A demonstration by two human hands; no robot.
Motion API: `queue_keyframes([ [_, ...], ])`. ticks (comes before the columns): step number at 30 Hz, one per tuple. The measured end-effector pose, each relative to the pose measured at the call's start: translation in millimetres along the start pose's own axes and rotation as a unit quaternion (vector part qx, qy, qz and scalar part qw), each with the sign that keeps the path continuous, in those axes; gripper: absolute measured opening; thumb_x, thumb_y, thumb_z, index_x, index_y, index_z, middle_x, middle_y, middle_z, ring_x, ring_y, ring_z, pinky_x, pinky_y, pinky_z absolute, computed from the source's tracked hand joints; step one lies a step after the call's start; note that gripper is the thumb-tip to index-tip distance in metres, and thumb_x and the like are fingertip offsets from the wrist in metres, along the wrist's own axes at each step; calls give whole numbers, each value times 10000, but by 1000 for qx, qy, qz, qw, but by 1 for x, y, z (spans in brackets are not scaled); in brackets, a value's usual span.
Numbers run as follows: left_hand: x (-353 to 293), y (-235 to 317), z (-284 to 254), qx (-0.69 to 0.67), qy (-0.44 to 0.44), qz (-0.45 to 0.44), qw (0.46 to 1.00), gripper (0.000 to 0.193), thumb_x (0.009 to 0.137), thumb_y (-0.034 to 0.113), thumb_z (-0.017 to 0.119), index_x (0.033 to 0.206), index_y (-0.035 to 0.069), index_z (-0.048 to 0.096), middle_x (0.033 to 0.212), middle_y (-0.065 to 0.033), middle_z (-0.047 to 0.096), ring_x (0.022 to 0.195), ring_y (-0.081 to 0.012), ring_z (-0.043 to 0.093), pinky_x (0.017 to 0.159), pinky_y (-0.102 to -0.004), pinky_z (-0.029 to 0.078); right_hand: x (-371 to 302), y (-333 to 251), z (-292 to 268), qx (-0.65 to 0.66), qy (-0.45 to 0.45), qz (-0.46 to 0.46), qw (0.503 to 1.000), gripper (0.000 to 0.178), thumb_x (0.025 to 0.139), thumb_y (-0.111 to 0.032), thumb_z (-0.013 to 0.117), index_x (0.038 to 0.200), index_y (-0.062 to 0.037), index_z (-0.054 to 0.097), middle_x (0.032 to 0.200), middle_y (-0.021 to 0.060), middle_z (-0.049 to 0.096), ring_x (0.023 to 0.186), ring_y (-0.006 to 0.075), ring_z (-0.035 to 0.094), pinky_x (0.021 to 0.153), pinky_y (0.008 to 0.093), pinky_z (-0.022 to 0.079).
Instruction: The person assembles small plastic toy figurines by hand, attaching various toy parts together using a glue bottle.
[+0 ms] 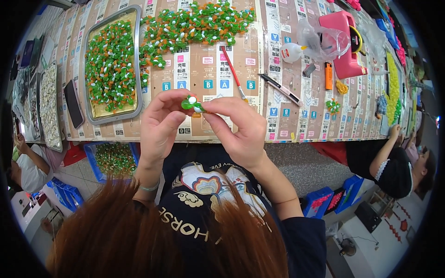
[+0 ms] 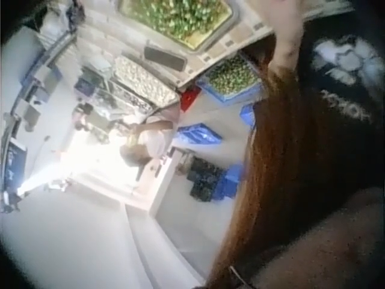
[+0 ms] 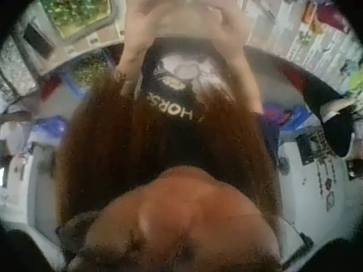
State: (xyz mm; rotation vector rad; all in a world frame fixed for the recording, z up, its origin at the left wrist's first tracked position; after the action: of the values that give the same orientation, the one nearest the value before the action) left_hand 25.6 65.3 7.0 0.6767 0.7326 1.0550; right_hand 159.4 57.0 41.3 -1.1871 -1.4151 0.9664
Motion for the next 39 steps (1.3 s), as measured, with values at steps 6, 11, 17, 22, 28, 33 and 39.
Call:
queue_keyframes([
  [6,11,-9,-25,-214,63,-51,973,226,782,31,476,1007,22,454,915,-55,510,842,-144,504,767,-263,413,22,8,11,-54,-92,-14,994,320,659,-31,620,960,-2,516,842,111,559,734,202,556,641,280,441],
  [11,12,-11,-31,-316,96,-128,935,209,794,122,463,982,32,463,846,-45,474,765,-158,483,708,-272,408,85,80,-22,-253,22,64,965,230,712,-118,580,878,11,488,798,130,539,704,222,537,610,318,429],
  [17,9,-23,-46,-269,76,-156,947,162,802,106,463,935,14,472,769,-26,451,623,-109,414,558,-221,335,109,100,-8,-366,38,50,928,278,710,-127,578,933,1,471,763,88,537,620,170,509,579,287,425],
  [22,22,-29,-42,-248,80,-143,955,170,810,104,455,948,6,474,774,-28,462,610,-100,418,547,-215,336,97,106,-23,-35,46,183,981,284,734,-61,521,1007,4,473,775,48,523,646,102,521,598,238,424],
  [28,29,-37,-26,-235,38,-207,949,236,847,213,431,966,16,482,754,-32,477,585,-77,414,482,-197,329,52,71,6,193,-58,199,959,248,735,14,498,983,22,499,889,72,536,750,135,539,647,228,426],
  [33,20,-32,-19,-168,-23,-224,960,244,855,266,424,870,31,487,691,-20,485,516,-43,382,406,-156,284,37,19,18,-110,-117,-119,980,197,643,46,585,829,-16,566,798,81,568,728,203,558,640,270,440],
  [39,9,-27,-14,-227,-23,-243,943,219,849,237,442,843,23,489,710,-35,512,503,-32,373,406,-148,282,23,7,15,-108,-68,-151,980,184,603,71,606,765,-12,579,793,102,575,718,219,564,628,282,453],
])
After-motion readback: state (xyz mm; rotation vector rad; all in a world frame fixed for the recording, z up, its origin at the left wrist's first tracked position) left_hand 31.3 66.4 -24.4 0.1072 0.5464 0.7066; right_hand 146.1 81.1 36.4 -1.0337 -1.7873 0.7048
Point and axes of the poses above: each hand's wrist, its own x-axis towards the middle knuckle, its own z-axis out of the palm, y = z × x, the point moved 6 cm from there along x, towards the middle knuckle
